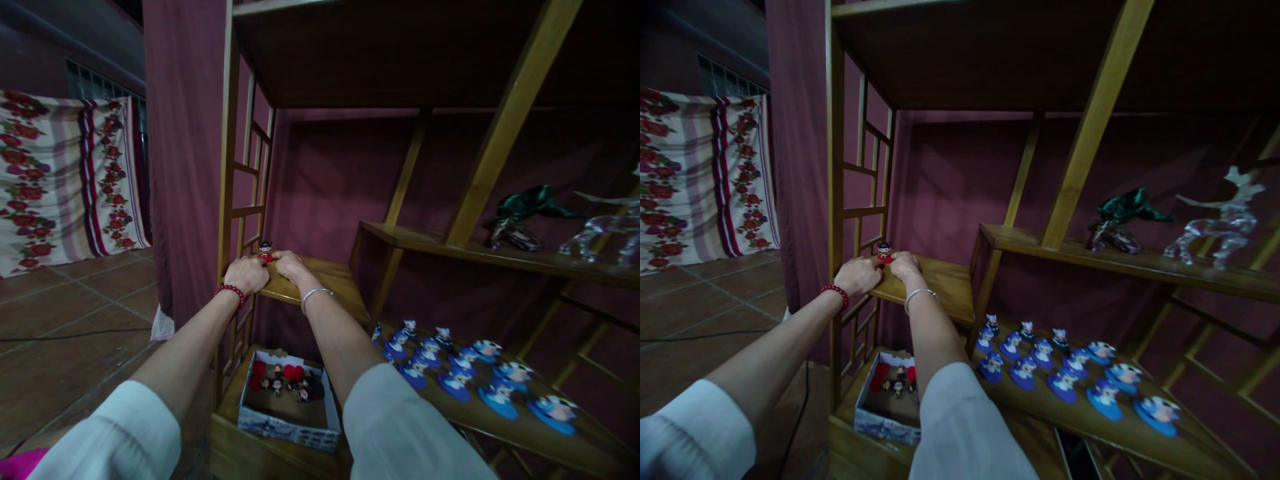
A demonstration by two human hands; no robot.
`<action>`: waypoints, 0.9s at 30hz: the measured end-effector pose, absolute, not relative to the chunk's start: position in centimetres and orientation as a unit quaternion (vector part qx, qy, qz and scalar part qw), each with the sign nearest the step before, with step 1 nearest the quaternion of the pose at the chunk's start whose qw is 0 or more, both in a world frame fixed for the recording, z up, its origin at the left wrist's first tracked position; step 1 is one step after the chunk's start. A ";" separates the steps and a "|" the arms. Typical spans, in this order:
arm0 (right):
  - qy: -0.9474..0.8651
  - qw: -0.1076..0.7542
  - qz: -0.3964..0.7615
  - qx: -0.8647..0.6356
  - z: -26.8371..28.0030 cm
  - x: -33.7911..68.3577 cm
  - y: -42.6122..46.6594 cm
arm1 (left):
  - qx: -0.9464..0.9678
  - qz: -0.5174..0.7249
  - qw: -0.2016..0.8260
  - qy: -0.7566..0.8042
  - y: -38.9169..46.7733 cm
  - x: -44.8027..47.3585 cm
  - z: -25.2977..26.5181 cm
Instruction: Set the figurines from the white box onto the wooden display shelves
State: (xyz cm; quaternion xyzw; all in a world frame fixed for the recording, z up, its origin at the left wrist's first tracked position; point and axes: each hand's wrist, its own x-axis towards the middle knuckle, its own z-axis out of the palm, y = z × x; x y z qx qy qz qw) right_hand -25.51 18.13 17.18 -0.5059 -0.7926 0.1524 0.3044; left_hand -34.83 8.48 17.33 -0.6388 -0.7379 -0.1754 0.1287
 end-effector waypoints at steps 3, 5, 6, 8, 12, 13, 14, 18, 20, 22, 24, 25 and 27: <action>-0.794 0.311 0.141 -0.504 17.1 -25.5 18.2 | -0.639 -0.174 0.123 -0.739 8.5 -34.8 17.4; -0.792 0.311 0.142 -0.505 17.1 -25.5 18.2 | -0.643 -0.171 0.124 -0.736 8.4 -34.8 17.5; -0.791 0.311 0.143 -0.507 17.0 -25.5 18.2 | -0.645 -0.169 0.125 -0.735 8.4 -34.8 17.5; -0.789 0.311 0.142 -0.511 17.0 -25.6 18.2 | -0.646 -0.167 0.123 -0.735 8.4 -34.8 17.6; -0.790 0.315 0.127 -0.510 16.9 -25.7 18.4 | -0.642 -0.166 0.122 -0.739 8.4 -34.9 17.5; -0.791 0.316 0.125 -0.509 16.9 -25.7 18.4 | -0.641 -0.168 0.123 -0.739 8.4 -34.9 17.5; -0.792 0.315 0.125 -0.508 16.8 -25.7 18.5 | -0.640 -0.169 0.123 -0.739 8.5 -34.9 17.5; -0.796 0.309 0.125 -0.505 16.8 -25.7 18.6 | -0.640 -0.178 0.122 -0.738 8.6 -35.0 17.4; -0.797 0.307 0.122 -0.505 16.8 -25.6 18.7 | -0.639 -0.184 0.120 -0.737 8.6 -35.0 17.4; -0.796 0.307 0.122 -0.507 16.8 -25.6 18.7 | -0.637 -0.188 0.118 -0.738 8.7 -35.0 17.4; -0.797 0.307 0.125 -0.506 16.8 -25.6 18.7 | -0.638 -0.191 0.119 -0.737 8.7 -35.0 17.3; -0.797 0.306 0.126 -0.505 16.8 -25.6 18.7 | -0.638 -0.192 0.120 -0.736 8.7 -35.1 17.3; -0.795 0.306 0.130 -0.508 16.9 -25.6 18.7 | -0.639 -0.193 0.121 -0.734 8.8 -35.1 17.2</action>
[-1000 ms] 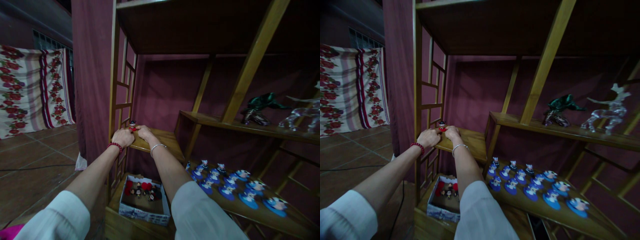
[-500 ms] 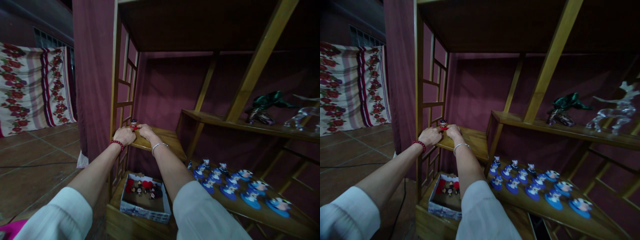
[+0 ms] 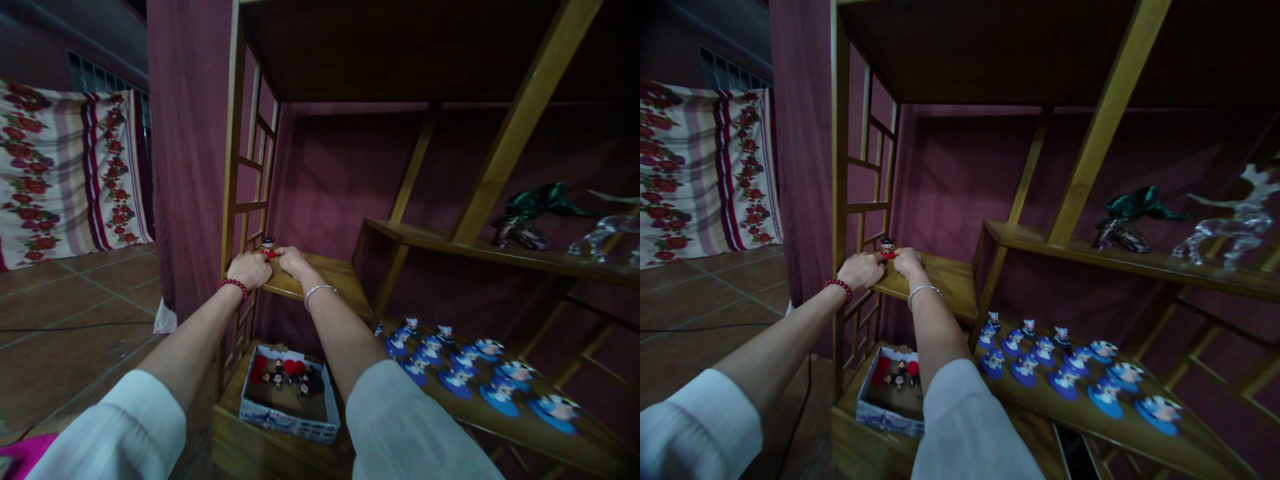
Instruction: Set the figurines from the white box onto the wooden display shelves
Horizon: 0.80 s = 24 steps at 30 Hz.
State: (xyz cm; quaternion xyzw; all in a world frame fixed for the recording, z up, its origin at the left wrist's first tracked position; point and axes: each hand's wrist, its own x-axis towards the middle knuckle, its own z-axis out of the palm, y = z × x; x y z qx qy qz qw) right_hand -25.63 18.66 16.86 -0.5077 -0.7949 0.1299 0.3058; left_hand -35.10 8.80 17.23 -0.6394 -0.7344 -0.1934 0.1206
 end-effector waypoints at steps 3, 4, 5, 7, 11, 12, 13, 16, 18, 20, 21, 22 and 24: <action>-0.786 0.308 0.142 -0.517 16.9 -25.7 18.5 | -0.640 -0.195 0.123 -0.733 8.9 -35.1 17.1; -0.784 0.308 0.147 -0.519 16.9 -25.7 18.5 | -0.640 -0.196 0.124 -0.733 8.9 -35.2 17.1; -0.783 0.307 0.150 -0.519 17.0 -25.7 18.4 | -0.640 -0.197 0.125 -0.732 8.9 -35.1 17.1; -0.785 0.306 0.149 -0.517 16.9 -25.8 18.4 | -0.639 -0.198 0.123 -0.733 8.9 -35.1 17.2; -0.793 0.307 0.138 -0.508 16.9 -25.7 18.5 | -0.635 -0.200 0.119 -0.736 8.9 -35.1 17.2; -0.795 0.307 0.137 -0.505 16.9 -25.7 18.6 | -0.634 -0.202 0.120 -0.737 8.9 -35.1 17.1; -0.796 0.307 0.135 -0.504 16.9 -25.6 18.6 | -0.632 -0.205 0.122 -0.737 8.9 -35.1 17.1; -0.799 0.295 0.121 -0.510 17.1 -25.6 18.4 | -0.630 -0.207 0.125 -0.738 9.0 -35.2 16.9; -0.805 0.277 0.106 -0.513 17.2 -25.7 18.2 | -0.632 -0.205 0.124 -0.737 9.1 -35.3 16.9; -0.812 0.263 0.099 -0.511 17.3 -25.7 18.0 | -0.635 -0.202 0.124 -0.736 9.1 -35.3 16.8; -0.814 0.261 0.099 -0.509 17.4 -25.7 17.9 | -0.636 -0.201 0.124 -0.735 9.1 -35.3 16.8; -0.815 0.261 0.100 -0.508 17.4 -25.7 17.9 | -0.636 -0.200 0.124 -0.734 9.0 -35.3 16.9; -0.814 0.266 0.102 -0.506 17.3 -25.7 17.9 | -0.636 -0.200 0.125 -0.735 9.0 -35.3 16.9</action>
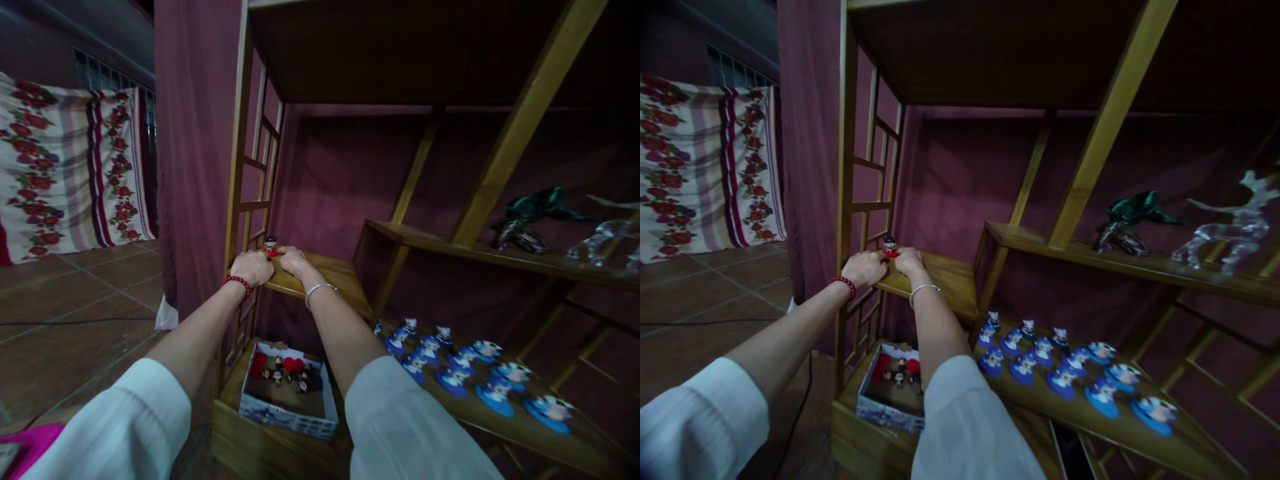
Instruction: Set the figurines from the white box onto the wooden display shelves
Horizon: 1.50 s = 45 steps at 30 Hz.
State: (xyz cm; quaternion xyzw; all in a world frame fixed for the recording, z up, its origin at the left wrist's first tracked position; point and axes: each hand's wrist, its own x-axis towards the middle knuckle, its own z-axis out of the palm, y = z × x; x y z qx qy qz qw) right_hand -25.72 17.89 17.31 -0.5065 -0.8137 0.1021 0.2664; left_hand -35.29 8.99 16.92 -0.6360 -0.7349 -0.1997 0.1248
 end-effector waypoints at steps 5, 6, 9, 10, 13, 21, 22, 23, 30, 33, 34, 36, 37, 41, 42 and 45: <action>-0.802 0.279 0.116 -0.515 17.1 -25.6 18.3 | -0.636 -0.205 0.123 -0.733 8.9 -35.2 17.0; -0.801 0.281 0.120 -0.515 17.1 -25.6 18.4 | -0.637 -0.204 0.122 -0.734 8.9 -35.2 17.0; -0.797 0.285 0.128 -0.516 17.0 -25.6 18.5 | -0.635 -0.196 0.120 -0.737 8.8 -35.1 17.2; -0.796 0.288 0.128 -0.517 17.0 -25.6 18.5 | -0.635 -0.194 0.119 -0.738 8.7 -35.1 17.2; -0.793 0.294 0.127 -0.518 17.0 -25.6 18.5 | -0.634 -0.195 0.119 -0.739 8.6 -35.0 17.3; -0.792 0.305 0.134 -0.511 16.8 -25.6 18.7 | -0.632 -0.207 0.119 -0.737 8.5 -35.0 17.3; -0.791 0.305 0.133 -0.513 16.8 -25.5 18.8 | -0.630 -0.211 0.119 -0.738 8.5 -35.0 17.3; -0.790 0.306 0.132 -0.515 16.8 -25.5 18.8 | -0.626 -0.214 0.119 -0.740 8.5 -35.0 17.2; -0.772 0.309 0.172 -0.529 16.8 -24.6 17.5 | -0.600 -0.244 0.142 -0.748 8.2 -34.9 16.6; -0.771 0.306 0.178 -0.530 16.8 -24.0 16.4 | -0.592 -0.252 0.144 -0.752 7.9 -34.7 16.5; -0.770 0.307 0.177 -0.531 16.8 -23.8 15.9 | -0.590 -0.254 0.147 -0.752 7.6 -34.6 16.4; -0.768 0.308 0.178 -0.533 16.9 -23.4 15.1 | -0.597 -0.261 0.162 -0.741 7.1 -34.5 16.1; -0.767 0.310 0.177 -0.534 16.9 -23.2 14.6 | -0.605 -0.265 0.174 -0.730 6.7 -34.4 15.9; -0.771 0.317 0.176 -0.523 16.8 -22.6 12.7 | -0.643 -0.287 0.212 -0.678 4.9 -34.2 14.7; -0.773 0.318 0.175 -0.520 16.8 -22.5 12.1 | -0.650 -0.294 0.213 -0.667 4.5 -34.1 14.4; -0.784 0.324 0.157 -0.505 16.8 -21.9 10.3 | -0.659 -0.329 0.216 -0.642 3.2 -33.6 13.3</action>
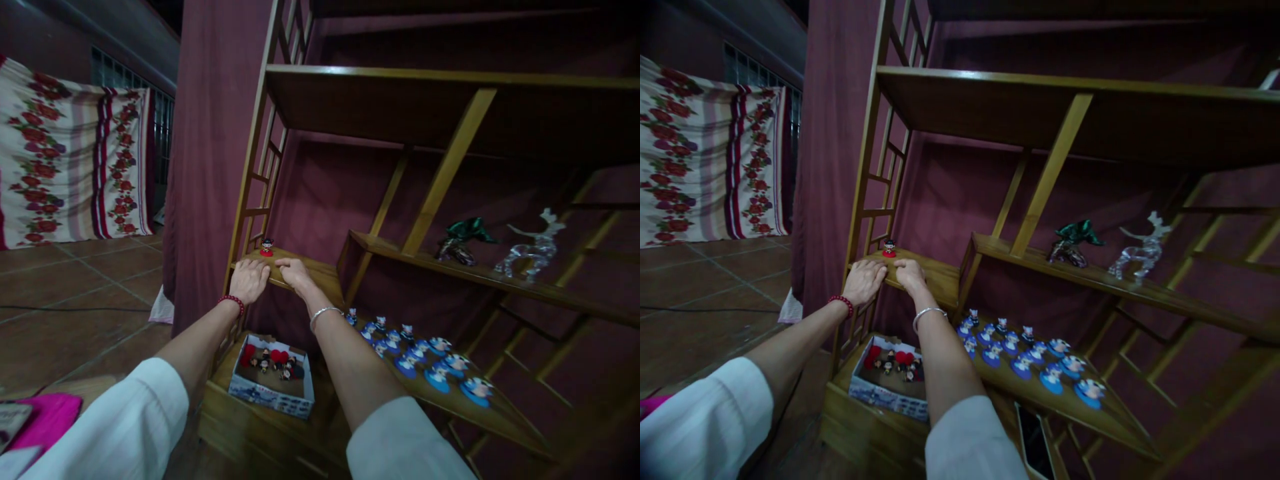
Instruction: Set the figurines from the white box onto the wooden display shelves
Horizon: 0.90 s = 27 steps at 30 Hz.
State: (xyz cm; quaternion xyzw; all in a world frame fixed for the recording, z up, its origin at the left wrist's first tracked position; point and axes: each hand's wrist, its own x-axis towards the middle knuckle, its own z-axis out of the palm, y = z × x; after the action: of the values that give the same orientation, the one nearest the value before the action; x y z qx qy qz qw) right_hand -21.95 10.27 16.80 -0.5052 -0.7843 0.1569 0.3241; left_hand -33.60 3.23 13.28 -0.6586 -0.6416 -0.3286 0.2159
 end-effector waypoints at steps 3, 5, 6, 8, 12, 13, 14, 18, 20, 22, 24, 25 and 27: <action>-0.820 0.314 0.098 -0.467 16.6 -21.4 7.9 | -0.648 -0.353 0.229 -0.635 2.1 -32.7 12.2; -0.840 0.306 0.050 -0.445 16.3 -21.1 6.2 | -0.641 -0.356 0.234 -0.638 1.4 -31.9 11.5; -0.846 0.304 0.028 -0.438 16.0 -21.0 5.4 | -0.639 -0.359 0.232 -0.640 1.1 -31.6 11.1; -0.850 0.307 -0.008 -0.429 15.4 -20.7 3.9 | -0.638 -0.366 0.217 -0.642 0.5 -30.9 10.4; -0.855 0.323 -0.056 -0.402 13.8 -20.2 1.5 | -0.661 -0.369 0.177 -0.629 -0.5 -30.2 9.3; -0.857 0.324 -0.060 -0.396 13.3 -20.0 1.0 | -0.667 -0.367 0.169 -0.626 -0.7 -30.0 9.1; -0.860 0.323 -0.061 -0.391 13.0 -19.8 0.5 | -0.671 -0.367 0.161 -0.625 -1.0 -29.9 8.9; -0.867 0.308 -0.052 -0.388 11.3 -18.9 -1.1 | -0.679 -0.351 0.103 -0.636 -2.6 -29.0 8.0; -0.868 0.294 -0.042 -0.398 10.1 -18.4 -1.6 | -0.691 -0.330 0.080 -0.639 -3.5 -28.3 7.2; -0.868 0.271 -0.027 -0.414 8.8 -17.7 -2.0 | -0.707 -0.305 0.061 -0.635 -4.4 -27.4 6.1; -0.867 0.244 -0.008 -0.435 7.4 -17.0 -2.2 | -0.718 -0.284 0.033 -0.634 -5.0 -26.5 4.9; -0.866 0.232 0.002 -0.443 6.7 -16.5 -2.3 | -0.719 -0.275 0.016 -0.638 -5.2 -26.0 4.3; -0.865 0.211 0.019 -0.455 5.4 -15.7 -2.6 | -0.720 -0.257 -0.015 -0.645 -5.5 -25.2 3.1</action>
State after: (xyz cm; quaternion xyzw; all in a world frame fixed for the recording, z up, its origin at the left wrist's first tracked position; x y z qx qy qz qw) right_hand -15.71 -2.58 5.40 -0.4551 -0.8649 0.0191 0.2109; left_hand -25.19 -5.54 3.09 -0.7196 -0.6451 -0.2567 -0.0147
